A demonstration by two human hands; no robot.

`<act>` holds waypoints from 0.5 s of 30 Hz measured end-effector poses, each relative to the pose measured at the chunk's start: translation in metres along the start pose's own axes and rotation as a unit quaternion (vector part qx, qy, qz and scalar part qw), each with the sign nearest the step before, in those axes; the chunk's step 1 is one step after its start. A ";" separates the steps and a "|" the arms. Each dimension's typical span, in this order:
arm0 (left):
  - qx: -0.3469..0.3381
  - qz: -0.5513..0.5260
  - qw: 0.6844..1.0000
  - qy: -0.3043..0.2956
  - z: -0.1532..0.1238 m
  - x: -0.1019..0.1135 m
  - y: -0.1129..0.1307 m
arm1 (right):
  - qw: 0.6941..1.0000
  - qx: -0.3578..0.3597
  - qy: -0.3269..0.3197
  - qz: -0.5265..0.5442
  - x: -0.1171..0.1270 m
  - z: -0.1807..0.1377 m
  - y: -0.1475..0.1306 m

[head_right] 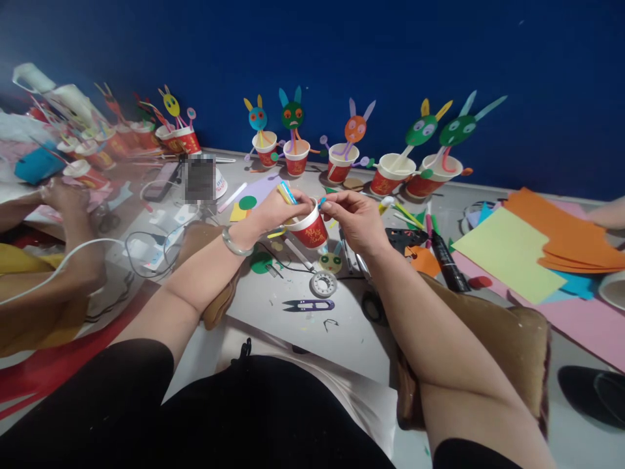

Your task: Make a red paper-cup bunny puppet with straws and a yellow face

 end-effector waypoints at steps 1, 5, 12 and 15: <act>-0.004 -0.005 1.000 -0.007 0.000 -0.002 0.000 | 1.000 0.002 0.004 -0.008 0.000 0.000 -0.001; -0.030 0.002 0.999 -0.025 0.000 -0.005 -0.001 | 0.999 0.002 0.005 -0.039 -0.001 0.000 -0.002; -0.066 0.010 0.996 -0.058 0.001 -0.010 -0.002 | 0.995 0.007 -0.008 -0.097 -0.001 -0.003 -0.011; -0.079 0.001 0.995 -0.057 0.002 -0.009 -0.003 | 0.991 0.033 -0.004 -0.131 0.000 -0.005 -0.021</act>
Point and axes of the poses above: each hand's wrist, its own z-axis towards the middle knuckle, its own x-axis out of the back of the hand, y = z × x, the point moved 9 cm from there along z, towards the middle knuckle, and after that the axes turned 14 degrees about -z, right-handed, at the moved point
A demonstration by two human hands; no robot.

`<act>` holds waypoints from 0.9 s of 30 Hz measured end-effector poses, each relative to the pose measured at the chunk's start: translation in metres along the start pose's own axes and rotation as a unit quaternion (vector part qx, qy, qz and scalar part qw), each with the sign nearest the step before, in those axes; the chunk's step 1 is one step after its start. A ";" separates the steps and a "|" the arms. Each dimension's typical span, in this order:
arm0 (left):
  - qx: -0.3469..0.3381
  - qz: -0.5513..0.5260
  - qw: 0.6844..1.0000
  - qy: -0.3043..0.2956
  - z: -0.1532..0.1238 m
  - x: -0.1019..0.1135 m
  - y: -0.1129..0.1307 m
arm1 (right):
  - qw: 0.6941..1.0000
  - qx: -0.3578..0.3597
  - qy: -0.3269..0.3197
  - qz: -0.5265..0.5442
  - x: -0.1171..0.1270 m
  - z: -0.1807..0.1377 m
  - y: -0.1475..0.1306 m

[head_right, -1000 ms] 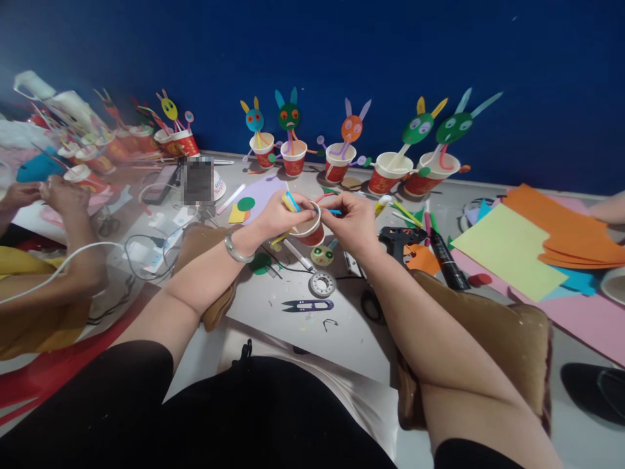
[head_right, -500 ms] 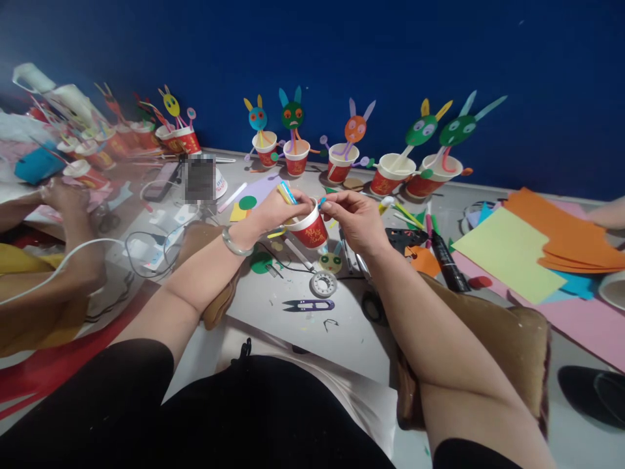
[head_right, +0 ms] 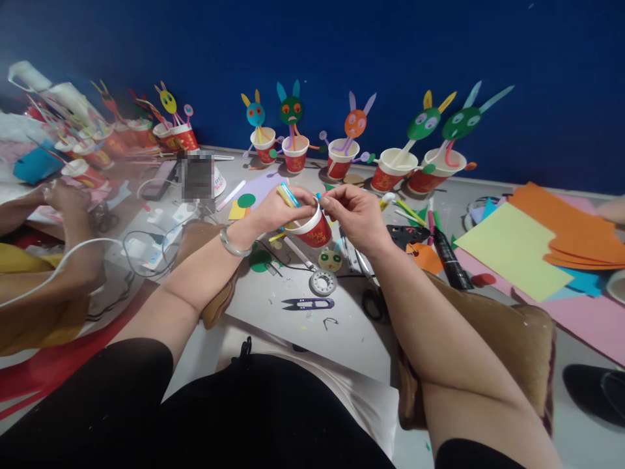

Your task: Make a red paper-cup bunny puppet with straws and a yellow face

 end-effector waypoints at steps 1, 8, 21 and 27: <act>-0.006 -0.001 1.000 -0.002 0.000 0.000 0.000 | 1.000 0.005 0.000 -0.007 0.001 -0.001 -0.002; -0.046 0.021 0.998 -0.033 -0.001 -0.005 0.000 | 1.000 -0.011 -0.002 -0.020 -0.003 -0.005 0.000; -0.061 -0.009 0.997 -0.040 0.002 -0.002 -0.003 | 0.999 -0.040 0.015 -0.013 -0.003 -0.006 -0.002; -0.009 -0.044 0.998 -0.038 -0.002 -0.001 0.001 | 0.999 0.003 0.020 -0.033 -0.002 -0.007 -0.006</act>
Point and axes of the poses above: each hand's wrist, its own z-axis towards the middle knuckle, its own x-axis out of the back of the hand, y = z × x, the point moved 9 cm from there along z, towards the middle knuckle, and after that the axes turned 14 degrees about -z, right-handed, at the moved point
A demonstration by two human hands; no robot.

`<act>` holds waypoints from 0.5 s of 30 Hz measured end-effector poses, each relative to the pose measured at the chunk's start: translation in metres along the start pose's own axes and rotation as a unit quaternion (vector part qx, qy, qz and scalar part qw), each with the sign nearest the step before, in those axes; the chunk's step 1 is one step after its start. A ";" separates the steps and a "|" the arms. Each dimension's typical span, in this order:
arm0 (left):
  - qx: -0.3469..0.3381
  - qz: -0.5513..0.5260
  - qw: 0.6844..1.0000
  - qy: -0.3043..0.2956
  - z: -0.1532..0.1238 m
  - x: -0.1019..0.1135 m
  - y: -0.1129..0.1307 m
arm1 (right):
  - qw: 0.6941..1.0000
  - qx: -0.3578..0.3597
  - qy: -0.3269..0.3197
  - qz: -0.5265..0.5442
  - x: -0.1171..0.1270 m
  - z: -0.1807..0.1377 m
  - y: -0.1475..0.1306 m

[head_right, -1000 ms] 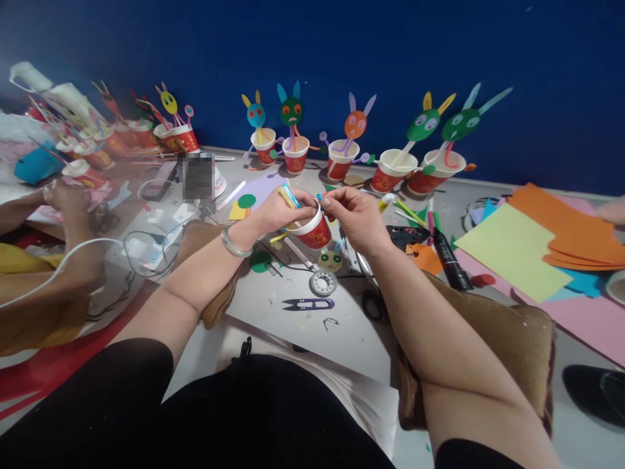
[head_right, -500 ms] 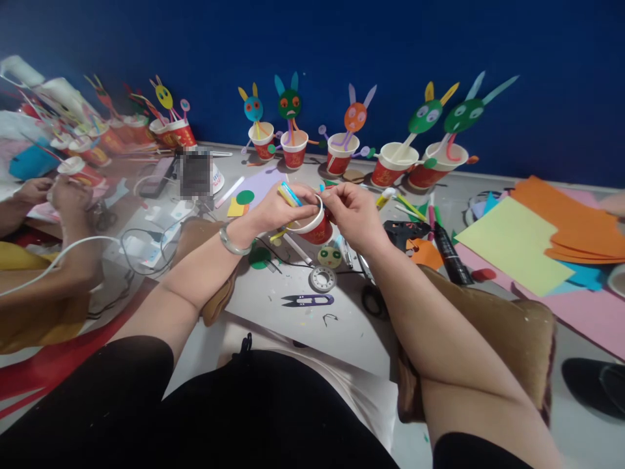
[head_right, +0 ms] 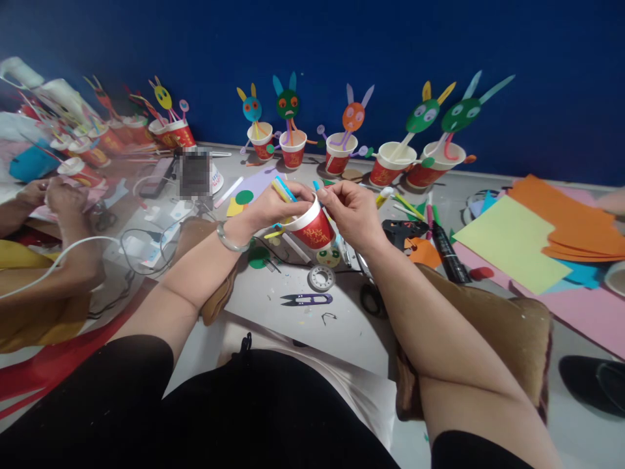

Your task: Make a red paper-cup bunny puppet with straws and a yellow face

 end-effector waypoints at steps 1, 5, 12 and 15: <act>0.006 -0.006 1.000 -0.001 0.000 -0.001 0.001 | 1.000 0.009 0.007 -0.015 0.001 -0.001 -0.002; 0.014 -0.021 1.000 -0.009 0.000 -0.004 0.003 | 0.995 0.045 0.049 -0.080 0.005 -0.007 -0.011; 0.017 -0.016 1.000 -0.013 0.001 -0.004 0.000 | 0.989 0.065 0.068 -0.112 0.006 -0.012 -0.016; 0.006 -0.017 1.000 -0.014 0.001 -0.004 0.000 | 0.989 0.075 0.072 -0.103 0.007 -0.009 -0.016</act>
Point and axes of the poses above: each hand's wrist, its own z-axis towards the middle knuckle, its own x-axis out of the back of the hand, y = z × x, the point moved 9 cm from there along z, towards the middle knuckle, and after that the axes turned 14 degrees about -z, right-handed, at the moved point
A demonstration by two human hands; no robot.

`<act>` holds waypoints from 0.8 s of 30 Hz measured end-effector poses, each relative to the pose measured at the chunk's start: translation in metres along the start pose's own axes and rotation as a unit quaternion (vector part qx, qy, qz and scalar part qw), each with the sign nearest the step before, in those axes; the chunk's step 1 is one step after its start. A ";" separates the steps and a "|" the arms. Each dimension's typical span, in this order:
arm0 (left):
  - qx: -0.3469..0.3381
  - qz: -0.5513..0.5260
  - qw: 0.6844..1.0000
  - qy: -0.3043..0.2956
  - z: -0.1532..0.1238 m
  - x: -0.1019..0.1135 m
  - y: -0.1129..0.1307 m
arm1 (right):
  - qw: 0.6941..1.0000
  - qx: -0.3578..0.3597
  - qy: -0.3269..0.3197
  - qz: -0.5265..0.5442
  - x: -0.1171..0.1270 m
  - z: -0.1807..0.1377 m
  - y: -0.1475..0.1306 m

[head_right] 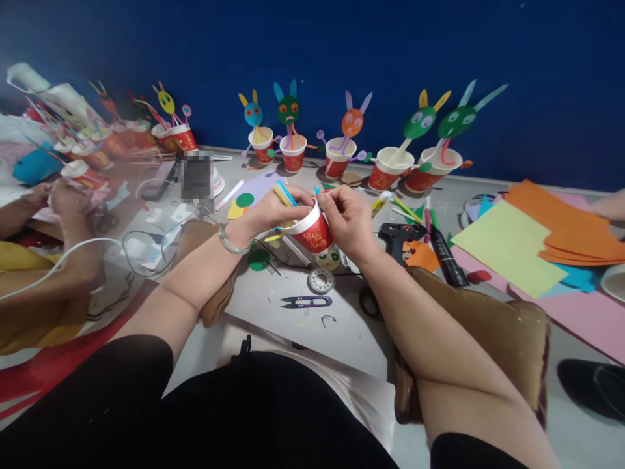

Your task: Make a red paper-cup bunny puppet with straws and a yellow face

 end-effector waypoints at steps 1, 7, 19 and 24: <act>-0.003 -0.001 1.000 0.001 0.000 0.001 0.000 | 1.000 -0.002 -0.002 0.010 0.000 0.001 0.001; 0.008 -0.003 1.000 0.010 -0.001 0.005 -0.002 | 0.993 -0.048 -0.079 0.076 -0.009 0.007 0.006; -0.005 0.011 1.000 0.010 -0.001 0.005 0.005 | 0.989 -0.040 -0.116 0.077 -0.008 0.009 -0.002; -0.005 0.012 1.000 0.001 -0.001 0.004 0.004 | 0.989 -0.045 -0.106 0.088 -0.010 0.007 0.000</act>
Point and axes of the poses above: each hand's wrist, its own z-axis towards the middle knuckle, its own x-axis out of the back of the hand, y = z × x, the point moved 9 cm from there along z, towards the middle knuckle, and after that the axes turned 14 degrees about -z, right-handed, at the moved point
